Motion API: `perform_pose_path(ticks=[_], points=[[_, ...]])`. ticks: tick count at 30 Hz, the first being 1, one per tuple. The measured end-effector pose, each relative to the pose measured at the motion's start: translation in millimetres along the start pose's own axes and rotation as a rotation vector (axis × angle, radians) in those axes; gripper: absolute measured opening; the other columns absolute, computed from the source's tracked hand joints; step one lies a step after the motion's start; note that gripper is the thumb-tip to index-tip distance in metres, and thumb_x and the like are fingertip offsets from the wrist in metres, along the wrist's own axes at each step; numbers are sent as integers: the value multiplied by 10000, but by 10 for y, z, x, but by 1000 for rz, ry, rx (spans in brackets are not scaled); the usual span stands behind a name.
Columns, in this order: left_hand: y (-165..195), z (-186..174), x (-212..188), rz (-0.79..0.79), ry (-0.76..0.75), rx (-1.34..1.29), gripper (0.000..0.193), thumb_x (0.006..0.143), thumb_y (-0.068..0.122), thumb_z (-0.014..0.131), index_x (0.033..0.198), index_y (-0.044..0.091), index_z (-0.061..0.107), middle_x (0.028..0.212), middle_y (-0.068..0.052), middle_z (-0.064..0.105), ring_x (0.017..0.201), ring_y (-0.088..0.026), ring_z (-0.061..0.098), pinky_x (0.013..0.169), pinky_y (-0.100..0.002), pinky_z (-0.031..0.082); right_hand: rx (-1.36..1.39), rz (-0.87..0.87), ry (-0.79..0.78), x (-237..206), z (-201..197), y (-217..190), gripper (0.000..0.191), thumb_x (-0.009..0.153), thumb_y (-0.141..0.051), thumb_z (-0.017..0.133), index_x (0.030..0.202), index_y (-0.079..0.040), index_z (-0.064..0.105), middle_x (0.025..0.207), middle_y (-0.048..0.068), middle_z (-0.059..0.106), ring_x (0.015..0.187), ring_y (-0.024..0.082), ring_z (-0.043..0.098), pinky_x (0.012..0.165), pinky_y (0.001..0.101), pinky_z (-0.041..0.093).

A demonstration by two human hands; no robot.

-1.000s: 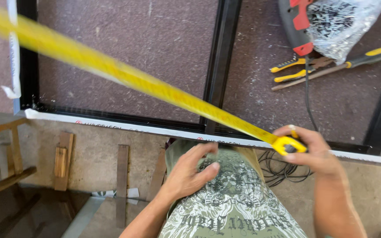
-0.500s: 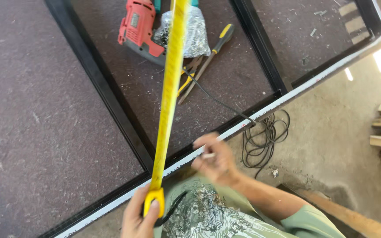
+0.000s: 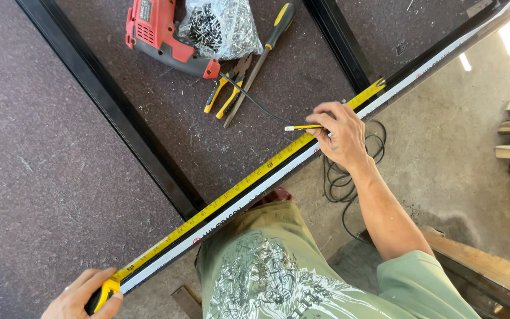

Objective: The person measures the rails of a black window or door frame with a yellow tape measure, holding the tape along the frame edges and reading the scale. They mark measured positions on the frame with a pencil and repeat the measuring and marking on different sides of the frame.

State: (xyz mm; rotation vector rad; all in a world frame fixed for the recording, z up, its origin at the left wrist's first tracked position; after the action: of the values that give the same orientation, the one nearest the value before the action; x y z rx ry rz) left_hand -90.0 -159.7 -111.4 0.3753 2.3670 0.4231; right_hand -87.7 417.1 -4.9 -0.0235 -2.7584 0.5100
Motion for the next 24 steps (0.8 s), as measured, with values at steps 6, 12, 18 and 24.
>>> perform_pose_path(ticks=[6,12,18,24], points=[[35,-47,-30,-181,-101,154,604,769,477,755,1319,247,652,1209,51,688,1162,-140,716,1078,-334,537,20,49,-42,-120,145,224,115,901,-171,811,969,-110,741,982,7,701,912,247,611,795,386,517],[18,-119,-92,-243,-102,192,616,764,462,711,1343,261,644,1265,48,662,1202,-154,685,1107,-343,508,40,48,-71,-120,228,188,182,860,-220,842,934,-90,739,934,23,686,877,259,586,780,391,504],[433,-343,-147,-82,48,29,559,770,441,747,1263,186,683,1207,-23,676,1169,-267,654,969,-392,530,-4,29,-41,-73,179,115,157,883,-194,855,934,-96,743,957,34,692,909,264,602,806,390,493],[582,-454,-219,-25,124,-52,491,745,347,709,1191,142,715,1153,-55,688,1108,-318,640,935,-432,511,35,3,-75,-124,260,23,96,928,-103,846,947,-101,751,991,51,697,979,265,629,886,381,492]])
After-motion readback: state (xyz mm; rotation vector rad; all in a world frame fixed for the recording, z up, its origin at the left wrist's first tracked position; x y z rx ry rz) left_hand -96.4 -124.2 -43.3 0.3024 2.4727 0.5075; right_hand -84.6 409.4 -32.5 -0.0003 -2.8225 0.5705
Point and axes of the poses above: each hand's wrist, its own x-axis towards the middle knuckle, its own z-axis out of the palm, y = z × x, the point moved 9 cm from there along x, towards the middle knuckle
